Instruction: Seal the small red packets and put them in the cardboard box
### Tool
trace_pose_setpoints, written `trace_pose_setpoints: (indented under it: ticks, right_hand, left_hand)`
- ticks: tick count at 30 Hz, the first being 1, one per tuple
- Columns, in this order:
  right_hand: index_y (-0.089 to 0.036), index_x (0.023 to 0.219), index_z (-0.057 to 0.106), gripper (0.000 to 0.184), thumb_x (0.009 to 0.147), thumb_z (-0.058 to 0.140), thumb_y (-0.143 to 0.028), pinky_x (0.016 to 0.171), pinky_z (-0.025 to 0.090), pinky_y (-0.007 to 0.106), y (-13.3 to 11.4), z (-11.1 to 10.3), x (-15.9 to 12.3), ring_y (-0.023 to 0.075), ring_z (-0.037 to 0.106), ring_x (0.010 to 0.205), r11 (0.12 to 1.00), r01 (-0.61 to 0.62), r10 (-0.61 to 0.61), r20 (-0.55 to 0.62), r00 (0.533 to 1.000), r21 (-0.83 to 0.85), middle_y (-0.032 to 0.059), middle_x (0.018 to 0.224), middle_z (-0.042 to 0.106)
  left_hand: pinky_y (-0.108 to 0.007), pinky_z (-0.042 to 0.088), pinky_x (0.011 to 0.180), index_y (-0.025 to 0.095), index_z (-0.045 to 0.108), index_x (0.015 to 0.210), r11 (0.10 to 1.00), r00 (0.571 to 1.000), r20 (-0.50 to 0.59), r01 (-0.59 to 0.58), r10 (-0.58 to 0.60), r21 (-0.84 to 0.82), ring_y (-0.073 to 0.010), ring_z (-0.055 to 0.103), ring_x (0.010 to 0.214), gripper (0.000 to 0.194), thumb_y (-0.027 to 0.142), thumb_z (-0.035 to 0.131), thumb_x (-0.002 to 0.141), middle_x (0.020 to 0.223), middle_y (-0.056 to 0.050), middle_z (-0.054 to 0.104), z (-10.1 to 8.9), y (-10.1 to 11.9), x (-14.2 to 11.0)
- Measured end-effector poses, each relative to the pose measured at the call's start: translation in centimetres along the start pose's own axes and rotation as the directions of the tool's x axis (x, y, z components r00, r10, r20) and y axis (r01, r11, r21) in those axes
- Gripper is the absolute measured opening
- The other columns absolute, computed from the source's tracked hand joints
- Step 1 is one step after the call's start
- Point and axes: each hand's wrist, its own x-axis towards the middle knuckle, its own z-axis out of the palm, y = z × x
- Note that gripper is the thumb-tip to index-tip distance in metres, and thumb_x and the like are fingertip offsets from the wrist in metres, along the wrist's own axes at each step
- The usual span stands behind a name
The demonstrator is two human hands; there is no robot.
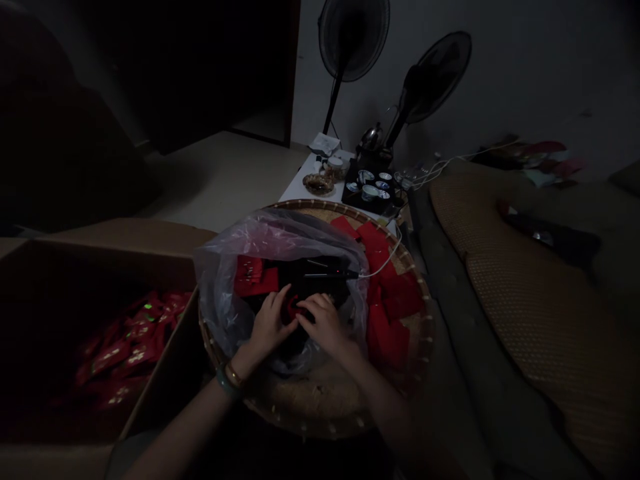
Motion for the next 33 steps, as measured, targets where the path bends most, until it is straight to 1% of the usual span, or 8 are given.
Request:
trace_pose_setpoints:
  ticks: [5,9,13,18,21,27,30,33]
  right_hand:
    - [-0.019,0.088,0.064,0.018,0.081,0.052,-0.008,0.075,0.049,0.028,1.1,0.8,0.0,0.0158,0.058,0.083,0.997,0.034,-0.034,0.002,0.999,0.064,0.0052,0.089,0.060]
    - [-0.017,0.085,0.063,0.014,0.080,0.053,-0.008,0.077,0.049,0.032,1.6,0.3,0.3,0.0178,0.058,0.084,0.994,0.104,-0.104,0.023,0.994,0.028,0.0060,0.087,0.062]
    - [-0.017,0.087,0.062,0.015,0.082,0.051,-0.008,0.077,0.050,0.034,1.2,-0.7,0.2,0.0185,0.055,0.085,0.978,0.205,-0.202,0.084,0.976,-0.026,0.0060,0.087,0.063]
    - [-0.015,0.085,0.061,0.016,0.084,0.047,-0.008,0.080,0.050,0.034,0.4,-1.5,-0.1,0.0193,0.052,0.091,0.942,0.329,-0.315,0.153,0.936,-0.070,0.0071,0.088,0.061]
    - [-0.014,0.085,0.061,0.016,0.085,0.046,-0.008,0.082,0.050,0.033,0.1,-1.8,-0.2,0.0195,0.051,0.094,0.923,0.374,-0.354,0.186,0.917,-0.089,0.0081,0.089,0.061]
    - [-0.014,0.093,0.063,0.020,0.086,0.045,-0.009,0.085,0.051,0.034,0.2,-1.5,-0.6,0.0201,0.051,0.101,0.905,0.419,-0.410,0.117,0.905,-0.073,0.0096,0.093,0.062]
    - [-0.015,0.096,0.062,0.023,0.086,0.043,-0.009,0.089,0.050,0.038,0.7,-0.9,-0.9,0.0211,0.051,0.106,0.903,0.425,-0.422,0.059,0.905,-0.055,0.0104,0.097,0.062]
    - [-0.017,0.098,0.062,0.025,0.086,0.041,-0.008,0.090,0.050,0.042,1.2,-0.5,-1.2,0.0222,0.050,0.109,0.907,0.421,-0.420,0.021,0.907,-0.031,0.0101,0.100,0.061]
  left_hand:
    - [-0.037,0.047,0.084,0.021,0.045,0.124,0.996,0.999,-0.006,-0.039,0.039,-0.084,-0.0206,0.053,0.095,0.054,0.025,0.063,0.073,0.103,-0.007,0.051,-0.5,0.4,0.2]
    - [-0.036,0.045,0.089,0.020,0.055,0.111,0.967,0.994,-0.059,-0.106,0.095,-0.232,-0.0200,0.053,0.101,0.034,0.021,0.058,0.077,0.106,-0.008,0.054,-1.0,0.8,0.5]
    - [-0.038,0.044,0.090,0.020,0.061,0.102,0.940,0.990,-0.106,-0.120,0.091,-0.319,-0.0193,0.055,0.102,0.021,0.019,0.052,0.083,0.105,-0.008,0.058,-1.1,0.6,0.6]
    - [-0.039,0.044,0.088,0.023,0.063,0.103,0.959,0.982,-0.110,-0.176,0.154,-0.223,-0.0198,0.053,0.102,0.021,0.024,0.051,0.086,0.105,-0.007,0.058,-1.4,0.4,0.9]
    - [-0.038,0.044,0.086,0.022,0.065,0.091,0.962,0.970,-0.120,-0.230,0.213,-0.146,-0.0200,0.053,0.097,0.014,0.026,0.053,0.085,0.096,-0.006,0.060,-1.8,0.5,1.2]
    - [-0.038,0.043,0.085,0.019,0.060,0.083,0.953,0.957,-0.115,-0.280,0.268,-0.111,-0.0194,0.052,0.093,0.013,0.023,0.049,0.087,0.084,-0.004,0.060,-2.4,1.3,1.3]
    - [-0.038,0.043,0.085,0.019,0.061,0.087,0.955,0.958,-0.062,-0.284,0.279,-0.080,-0.0197,0.051,0.094,0.016,0.019,0.045,0.087,0.085,-0.005,0.060,-2.9,1.8,1.2]
    - [-0.038,0.044,0.085,0.019,0.060,0.098,0.953,0.951,0.062,-0.301,0.302,-0.030,-0.0203,0.051,0.093,0.021,0.018,0.048,0.081,0.091,-0.006,0.059,-3.7,2.4,1.0]
